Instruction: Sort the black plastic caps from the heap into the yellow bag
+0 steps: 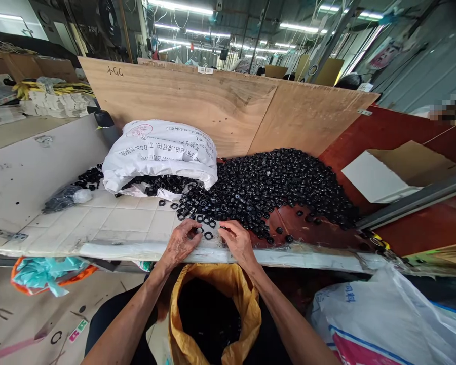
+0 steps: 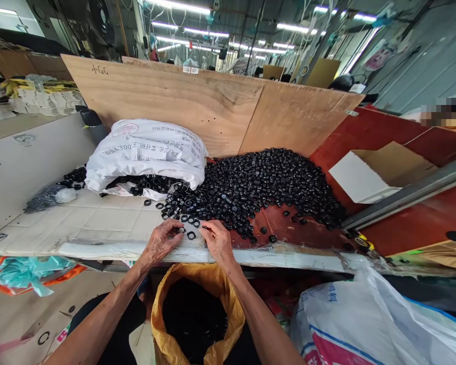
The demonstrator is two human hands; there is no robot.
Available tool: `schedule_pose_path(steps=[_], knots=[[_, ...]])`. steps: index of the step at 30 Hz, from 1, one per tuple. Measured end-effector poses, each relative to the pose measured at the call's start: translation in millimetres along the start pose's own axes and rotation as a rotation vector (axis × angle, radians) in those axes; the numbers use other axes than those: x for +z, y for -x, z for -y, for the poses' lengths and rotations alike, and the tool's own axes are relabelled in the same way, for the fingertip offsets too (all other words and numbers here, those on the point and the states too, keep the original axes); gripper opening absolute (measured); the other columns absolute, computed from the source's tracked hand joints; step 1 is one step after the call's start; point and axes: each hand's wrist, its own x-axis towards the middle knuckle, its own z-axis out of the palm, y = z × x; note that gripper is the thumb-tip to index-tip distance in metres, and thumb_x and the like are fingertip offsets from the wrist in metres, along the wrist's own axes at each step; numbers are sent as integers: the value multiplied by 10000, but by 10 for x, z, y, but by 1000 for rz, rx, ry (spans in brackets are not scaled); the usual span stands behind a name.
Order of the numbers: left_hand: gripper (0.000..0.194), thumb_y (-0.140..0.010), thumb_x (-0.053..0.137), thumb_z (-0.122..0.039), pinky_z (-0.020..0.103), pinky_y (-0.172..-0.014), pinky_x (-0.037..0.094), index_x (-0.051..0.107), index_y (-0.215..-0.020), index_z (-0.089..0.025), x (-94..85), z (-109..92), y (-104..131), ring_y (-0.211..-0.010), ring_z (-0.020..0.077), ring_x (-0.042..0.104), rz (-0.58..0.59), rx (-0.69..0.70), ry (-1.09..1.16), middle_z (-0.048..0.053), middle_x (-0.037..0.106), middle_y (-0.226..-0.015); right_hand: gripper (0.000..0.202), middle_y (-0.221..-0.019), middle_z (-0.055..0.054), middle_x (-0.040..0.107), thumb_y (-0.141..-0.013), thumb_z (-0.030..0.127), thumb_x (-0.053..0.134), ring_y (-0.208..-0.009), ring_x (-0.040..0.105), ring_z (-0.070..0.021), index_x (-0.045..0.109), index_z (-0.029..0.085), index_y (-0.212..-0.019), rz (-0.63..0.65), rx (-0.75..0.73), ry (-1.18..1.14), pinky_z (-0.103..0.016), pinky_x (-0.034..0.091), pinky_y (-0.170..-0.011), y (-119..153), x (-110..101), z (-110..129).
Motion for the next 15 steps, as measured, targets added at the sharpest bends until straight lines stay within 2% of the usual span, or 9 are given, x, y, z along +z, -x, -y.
schedule_pose_path(steps=[3,5,8,12,15], knots=[[252,-856,664,-186,278,-728,538,732,-1098,-210,5,-2,3,-758,135,640,-9,0,19,43,698,-1044,284,-1168,-89,699,-943,340,656,-983,695,-201,768,235,-1182,37,45,-104,-283,597,-773,32,77,84],[280,-851,681,-196,280,-718,534,721,-1128,-206,12,-1,13,-741,139,638,-6,-61,42,29,705,-979,335,-1150,-84,714,-929,331,667,-950,697,-199,738,238,-1243,30,74,-140,-300,600,-795,48,166,128],[295,-861,720,-247,299,-767,555,689,-1150,-199,18,-1,34,-784,158,681,33,-178,135,20,729,-940,280,-1067,-69,744,-924,319,682,-907,697,-204,738,234,-1185,18,20,-85,-328,590,-828,42,289,183],[283,-870,746,-294,358,-941,570,667,-1125,-201,9,3,50,-975,198,733,70,-222,323,48,755,-1081,183,-1076,-78,745,-946,269,640,-973,700,-220,760,233,-1080,48,-103,-13,-336,579,-841,22,339,234],[286,-847,781,-306,339,-918,573,684,-1095,-202,-9,-4,41,-953,193,729,76,-250,390,36,758,-1051,197,-1089,-80,745,-950,265,638,-972,708,-215,757,231,-1104,45,-84,-11,-327,586,-830,37,319,253]])
